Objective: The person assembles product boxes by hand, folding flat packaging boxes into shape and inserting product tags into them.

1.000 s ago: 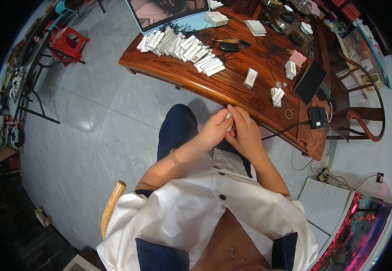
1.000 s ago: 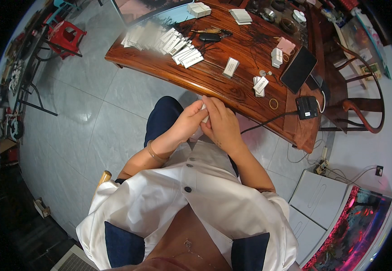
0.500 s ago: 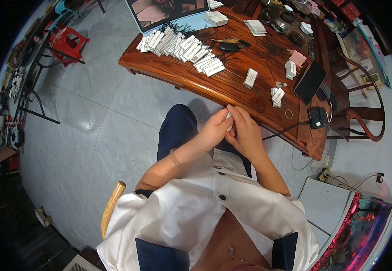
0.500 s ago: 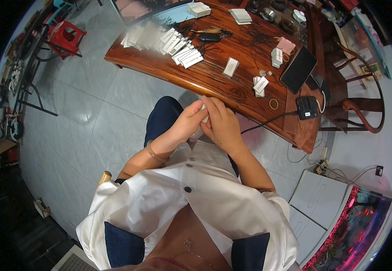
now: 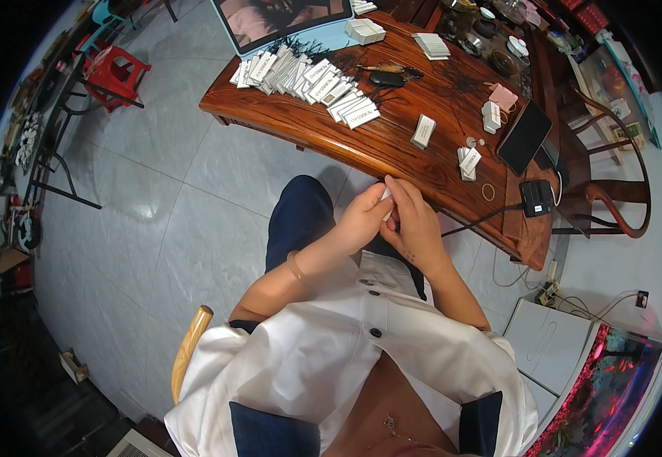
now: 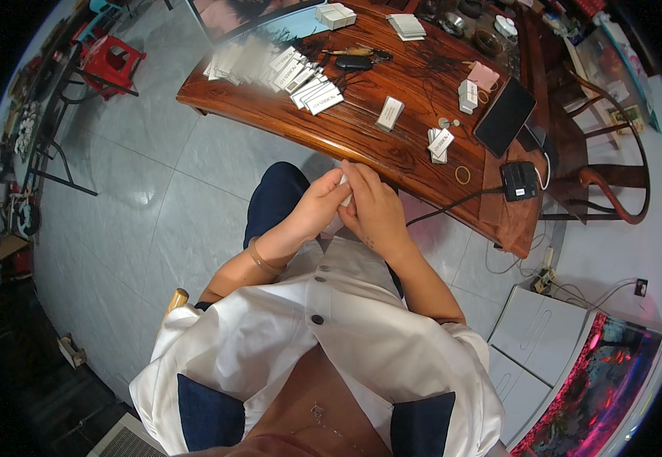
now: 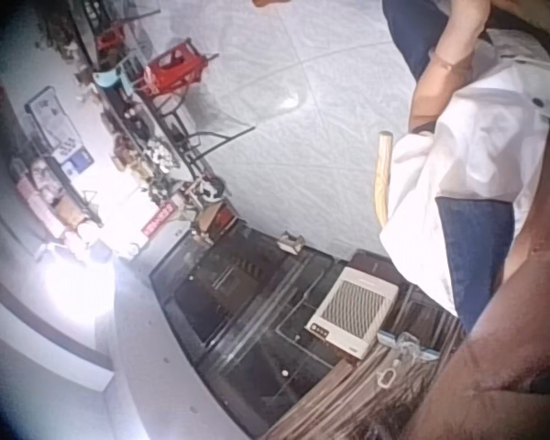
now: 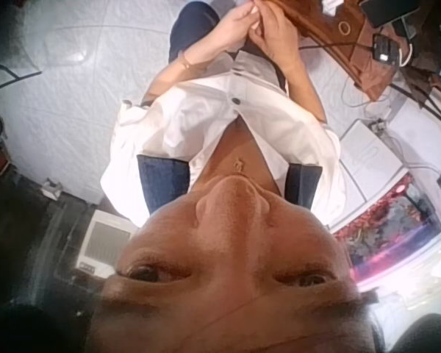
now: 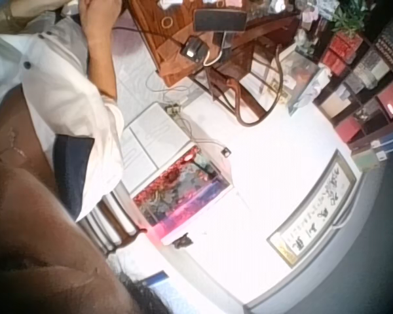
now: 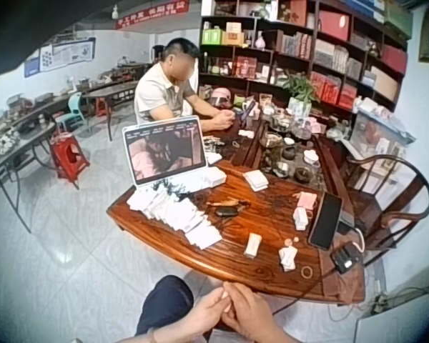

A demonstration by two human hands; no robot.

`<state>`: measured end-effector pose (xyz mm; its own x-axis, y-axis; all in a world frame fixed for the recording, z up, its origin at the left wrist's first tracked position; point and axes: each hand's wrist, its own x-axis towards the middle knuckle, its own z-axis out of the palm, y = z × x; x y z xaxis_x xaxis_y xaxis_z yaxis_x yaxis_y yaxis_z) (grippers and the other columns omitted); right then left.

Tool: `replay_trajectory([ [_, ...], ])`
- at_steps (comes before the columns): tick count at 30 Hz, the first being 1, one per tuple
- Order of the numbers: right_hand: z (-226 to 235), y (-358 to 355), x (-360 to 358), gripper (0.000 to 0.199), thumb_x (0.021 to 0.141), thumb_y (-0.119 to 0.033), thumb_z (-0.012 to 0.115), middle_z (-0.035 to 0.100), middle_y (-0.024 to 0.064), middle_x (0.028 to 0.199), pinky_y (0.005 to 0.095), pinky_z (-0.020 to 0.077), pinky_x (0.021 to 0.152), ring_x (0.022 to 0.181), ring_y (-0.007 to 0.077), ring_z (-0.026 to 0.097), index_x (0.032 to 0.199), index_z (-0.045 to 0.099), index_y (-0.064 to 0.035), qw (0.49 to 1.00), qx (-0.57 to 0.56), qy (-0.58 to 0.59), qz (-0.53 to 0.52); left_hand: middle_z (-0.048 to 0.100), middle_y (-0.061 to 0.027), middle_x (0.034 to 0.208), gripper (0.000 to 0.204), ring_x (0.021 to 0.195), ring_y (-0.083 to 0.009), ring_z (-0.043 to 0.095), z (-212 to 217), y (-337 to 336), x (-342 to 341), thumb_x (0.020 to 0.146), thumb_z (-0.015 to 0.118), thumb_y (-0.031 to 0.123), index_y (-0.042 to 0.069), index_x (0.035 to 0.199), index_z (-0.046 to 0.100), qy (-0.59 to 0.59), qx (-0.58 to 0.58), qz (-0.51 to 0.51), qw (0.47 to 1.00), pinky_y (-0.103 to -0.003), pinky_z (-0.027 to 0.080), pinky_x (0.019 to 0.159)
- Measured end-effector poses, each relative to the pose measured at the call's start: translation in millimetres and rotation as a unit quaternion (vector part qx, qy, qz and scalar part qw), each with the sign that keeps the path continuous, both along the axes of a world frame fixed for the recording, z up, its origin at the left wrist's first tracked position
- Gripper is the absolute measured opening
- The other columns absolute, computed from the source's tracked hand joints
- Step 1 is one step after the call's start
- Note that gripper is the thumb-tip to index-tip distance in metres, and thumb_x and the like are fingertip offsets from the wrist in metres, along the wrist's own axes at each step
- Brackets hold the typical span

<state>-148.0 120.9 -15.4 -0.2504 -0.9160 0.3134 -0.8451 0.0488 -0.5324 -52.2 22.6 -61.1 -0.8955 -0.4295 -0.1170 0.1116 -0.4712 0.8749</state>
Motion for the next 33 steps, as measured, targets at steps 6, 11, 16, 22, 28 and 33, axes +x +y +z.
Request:
replay_trajectory([
  [6, 1.2, 0.7, 1.7, 0.066, 0.066, -0.01, 0.074, 0.052, 0.0133, 0.121, 0.0378, 0.0504, 0.075, 0.091, 0.0316, 0.061, 0.127, 0.049, -0.0053, 0.999, -0.017, -0.002, -0.033, 0.055, -0.0024, 0.081, 0.013, 0.069, -0.0083, 0.052, 10.1, -2.1, 1.6, 0.099, 0.044, 0.014, 0.004, 0.096, 0.052, -0.01, 0.003, 0.007, 1.0, -0.022, 0.045, 0.061],
  [11, -2.5, 1.6, -4.3, 0.068, 0.063, -0.006, 0.075, 0.054, 0.0112, 0.121, 0.0325, 0.0514, 0.07, 0.076, 0.0231, 0.061, 0.127, 0.05, -0.007, 0.998, -0.035, 0.044, -0.017, 0.055, -0.0027, 0.082, 0.013, 0.07, -0.0088, 0.052, 12.5, -1.7, 1.3, 0.099, 0.044, 0.013, 0.003, 0.098, 0.052, 0.014, 0.004, 0.01, 1.0, -0.022, 0.045, 0.062],
  [16, -1.6, 1.4, -1.4, 0.069, 0.064, -0.007, 0.075, 0.054, 0.011, 0.12, 0.0324, 0.0514, 0.069, 0.075, 0.0228, 0.06, 0.128, 0.05, -0.0077, 0.999, -0.029, 0.022, -0.024, 0.055, -0.0029, 0.083, 0.013, 0.071, -0.009, 0.052, 11.0, -3.0, 2.8, 0.099, 0.043, 0.013, 0.003, 0.099, 0.052, 0.002, -0.007, 0.001, 1.0, -0.022, 0.046, 0.063],
  [22, -2.1, 1.7, -0.7, 0.069, 0.065, -0.007, 0.075, 0.054, 0.0119, 0.12, 0.033, 0.0514, 0.069, 0.076, 0.0237, 0.061, 0.129, 0.049, -0.0074, 0.999, -0.027, 0.023, -0.024, 0.055, -0.0028, 0.082, 0.013, 0.07, -0.0088, 0.052, 6.1, -2.2, 2.9, 0.099, 0.043, 0.013, 0.003, 0.099, 0.052, 0.0, 0.006, 0.0, 1.0, -0.022, 0.045, 0.063],
  [28, -1.2, 1.0, -1.6, 0.067, 0.065, -0.008, 0.076, 0.054, 0.0117, 0.12, 0.0347, 0.0511, 0.07, 0.08, 0.0259, 0.061, 0.127, 0.05, -0.008, 0.999, -0.035, 0.027, -0.026, 0.055, -0.003, 0.082, 0.014, 0.07, -0.0089, 0.052, 4.2, -3.2, 1.9, 0.1, 0.043, 0.014, 0.003, 0.1, 0.052, 0.004, -0.001, -0.007, 1.0, -0.022, 0.046, 0.063],
  [33, -1.2, 1.3, -3.1, 0.065, 0.064, -0.009, 0.075, 0.054, 0.0107, 0.12, 0.0345, 0.0513, 0.073, 0.089, 0.027, 0.061, 0.125, 0.052, -0.0088, 0.999, -0.03, 0.034, -0.021, 0.055, -0.0029, 0.082, 0.016, 0.072, -0.0091, 0.053, 14.9, -3.8, 3.1, 0.1, 0.042, 0.014, 0.002, 0.101, 0.052, 0.02, 0.014, -0.009, 1.0, -0.022, 0.046, 0.065],
])
